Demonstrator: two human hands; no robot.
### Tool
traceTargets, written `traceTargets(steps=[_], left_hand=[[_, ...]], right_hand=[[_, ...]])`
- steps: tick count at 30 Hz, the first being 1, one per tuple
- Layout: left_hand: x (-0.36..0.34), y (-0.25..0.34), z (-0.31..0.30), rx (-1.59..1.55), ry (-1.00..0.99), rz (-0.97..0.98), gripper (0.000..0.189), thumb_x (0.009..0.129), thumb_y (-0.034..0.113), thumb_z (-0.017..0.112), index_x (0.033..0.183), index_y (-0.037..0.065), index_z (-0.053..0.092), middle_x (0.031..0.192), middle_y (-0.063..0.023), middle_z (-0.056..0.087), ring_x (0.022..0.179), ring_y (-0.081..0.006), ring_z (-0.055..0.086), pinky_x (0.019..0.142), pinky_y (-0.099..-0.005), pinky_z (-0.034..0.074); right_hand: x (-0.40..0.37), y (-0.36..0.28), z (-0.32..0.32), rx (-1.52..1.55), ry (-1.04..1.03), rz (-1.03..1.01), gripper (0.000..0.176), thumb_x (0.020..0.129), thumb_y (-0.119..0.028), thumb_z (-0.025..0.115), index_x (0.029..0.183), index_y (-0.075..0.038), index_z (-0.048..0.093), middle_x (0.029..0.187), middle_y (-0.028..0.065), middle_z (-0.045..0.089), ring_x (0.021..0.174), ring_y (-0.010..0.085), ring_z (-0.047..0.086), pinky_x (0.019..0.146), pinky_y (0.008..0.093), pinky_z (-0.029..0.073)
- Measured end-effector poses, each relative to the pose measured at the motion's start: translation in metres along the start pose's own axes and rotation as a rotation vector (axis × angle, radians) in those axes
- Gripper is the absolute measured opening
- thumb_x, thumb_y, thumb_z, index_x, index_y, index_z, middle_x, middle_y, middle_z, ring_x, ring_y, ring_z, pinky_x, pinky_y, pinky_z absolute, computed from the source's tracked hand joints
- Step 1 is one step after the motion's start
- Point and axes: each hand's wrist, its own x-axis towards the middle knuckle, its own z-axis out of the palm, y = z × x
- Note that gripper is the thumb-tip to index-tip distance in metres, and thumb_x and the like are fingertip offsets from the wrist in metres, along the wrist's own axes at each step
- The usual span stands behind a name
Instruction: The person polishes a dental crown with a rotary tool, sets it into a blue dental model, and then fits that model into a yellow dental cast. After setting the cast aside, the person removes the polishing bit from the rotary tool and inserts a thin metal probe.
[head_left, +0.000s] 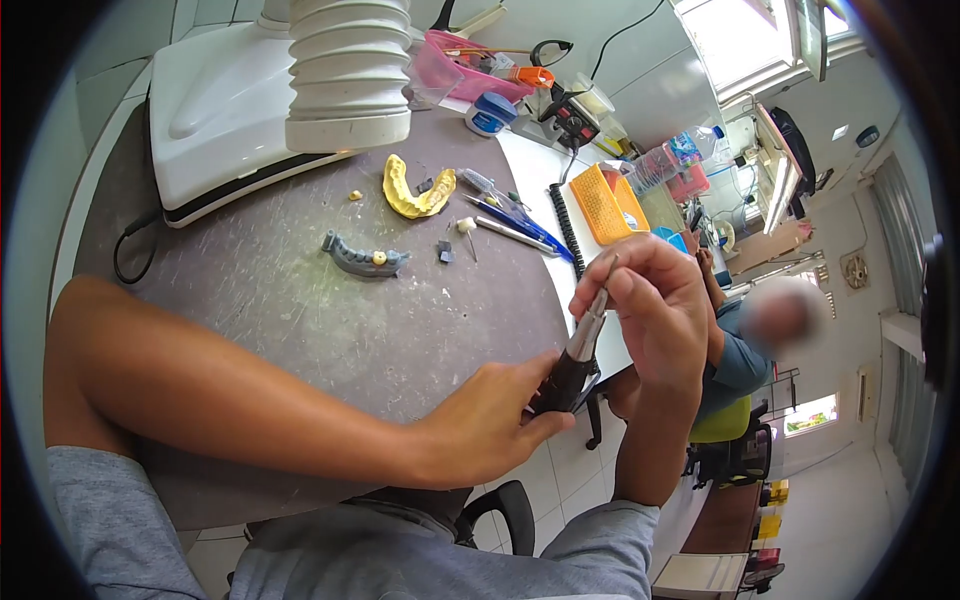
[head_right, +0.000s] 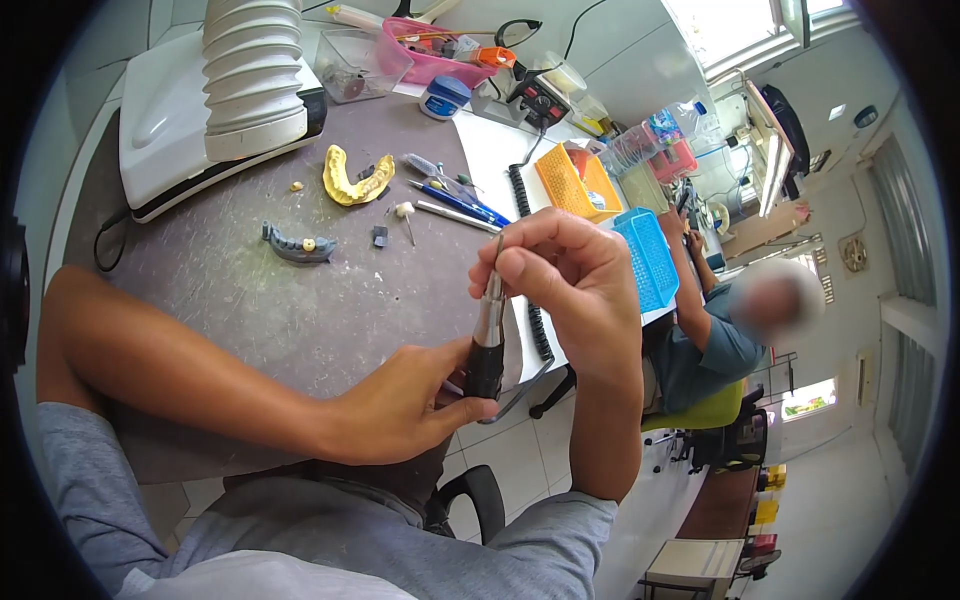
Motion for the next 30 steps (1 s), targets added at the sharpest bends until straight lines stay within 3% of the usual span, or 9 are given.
traceTargets(steps=[1,3,6,12,17,22,24,28,30], left_hand=[[0.0,-0.001,0.0,-0.002,-0.005,0.001,0.032,0.088,0.014,0.065,0.11,-0.006,0.052,0.086,-0.0247,0.064,0.082,-0.0397,0.065,0.073,-0.0442,0.049],[0.002,-0.002,0.0,0.017,-0.034,-0.019,0.026,0.092,0.011,0.064,0.112,0.0,0.054,0.1,-0.0135,0.066,0.092,-0.0208,0.067,0.084,-0.0356,0.054],[-0.001,0.002,-0.001,0.003,-0.06,-0.041,0.025,0.092,0.008,0.063,0.114,0.001,0.054,0.105,-0.0124,0.064,0.098,-0.019,0.065,0.088,-0.0351,0.053],[0.0,0.003,-0.001,-0.007,-0.057,-0.052,0.025,0.091,0.008,0.064,0.113,0.001,0.055,0.103,-0.0109,0.064,0.096,-0.019,0.064,0.089,-0.0351,0.053],[0.001,0.003,-0.001,-0.01,-0.062,-0.113,0.024,0.094,0.014,0.062,0.112,0.0,0.054,0.101,-0.0101,0.063,0.093,-0.0173,0.064,0.084,-0.0335,0.054],[0.007,-0.006,0.001,-0.086,-0.014,-0.177,0.027,0.096,0.019,0.06,0.11,-0.003,0.05,0.097,-0.0116,0.062,0.09,-0.0175,0.064,0.078,-0.0311,0.055],[0.01,-0.011,0.004,-0.203,0.072,-0.217,0.03,0.094,0.023,0.058,0.107,-0.003,0.05,0.079,-0.0164,0.065,0.074,-0.0272,0.066,0.07,-0.0386,0.05],[0.009,-0.008,0.002,-0.202,0.097,-0.171,0.03,0.094,0.024,0.057,0.107,-0.003,0.05,0.078,-0.0151,0.064,0.071,-0.0248,0.065,0.069,-0.0382,0.049],[0.008,-0.003,-0.001,-0.138,0.047,-0.22,0.03,0.097,0.022,0.058,0.107,-0.004,0.048,0.092,-0.0133,0.063,0.084,-0.0186,0.066,0.075,-0.0323,0.054]], right_hand=[[-0.003,-0.003,0.004,0.011,-0.032,-0.077,0.013,0.087,-0.003,0.068,0.095,0.006,0.064,0.087,0.014,0.068,0.079,0.019,0.068,0.07,0.0277,0.055],[-0.009,-0.01,0.009,-0.05,-0.062,-0.105,0.012,0.085,0.0,0.068,0.094,0.007,0.064,0.088,0.0142,0.068,0.081,0.0184,0.067,0.071,0.0279,0.054],[-0.017,-0.02,0.019,-0.137,-0.09,-0.118,0.01,0.084,0.004,0.067,0.092,0.009,0.064,0.089,0.0142,0.067,0.084,0.0167,0.066,0.074,0.0279,0.054],[-0.018,-0.021,0.024,-0.261,-0.046,-0.138,0.015,0.087,-0.009,0.068,0.088,0.005,0.063,0.081,0.0146,0.065,0.075,0.0201,0.066,0.069,0.0298,0.052],[0.003,-0.015,0.02,-0.192,-0.081,0.092,0.014,0.091,-0.006,0.065,0.098,0.006,0.063,0.088,0.0102,0.068,0.081,0.0128,0.065,0.072,0.0248,0.052],[0.039,0.012,0.015,-0.199,-0.075,0.3,0.019,0.095,-0.019,0.06,0.095,0.0,0.063,0.085,0.0081,0.068,0.075,0.0123,0.066,0.068,0.0243,0.053],[0.046,0.019,0.015,-0.184,-0.065,0.33,0.02,0.095,-0.02,0.058,0.095,0.0,0.062,0.083,0.0082,0.067,0.072,0.0132,0.067,0.067,0.0248,0.055],[0.051,0.025,0.015,-0.123,-0.086,0.36,0.021,0.097,-0.021,0.058,0.094,0.0,0.063,0.083,0.0082,0.068,0.07,0.012,0.067,0.065,0.0232,0.055],[0.052,0.026,0.015,-0.097,-0.096,0.37,0.022,0.096,-0.022,0.06,0.094,0.0,0.064,0.083,0.0083,0.069,0.07,0.0116,0.068,0.064,0.0225,0.055]])
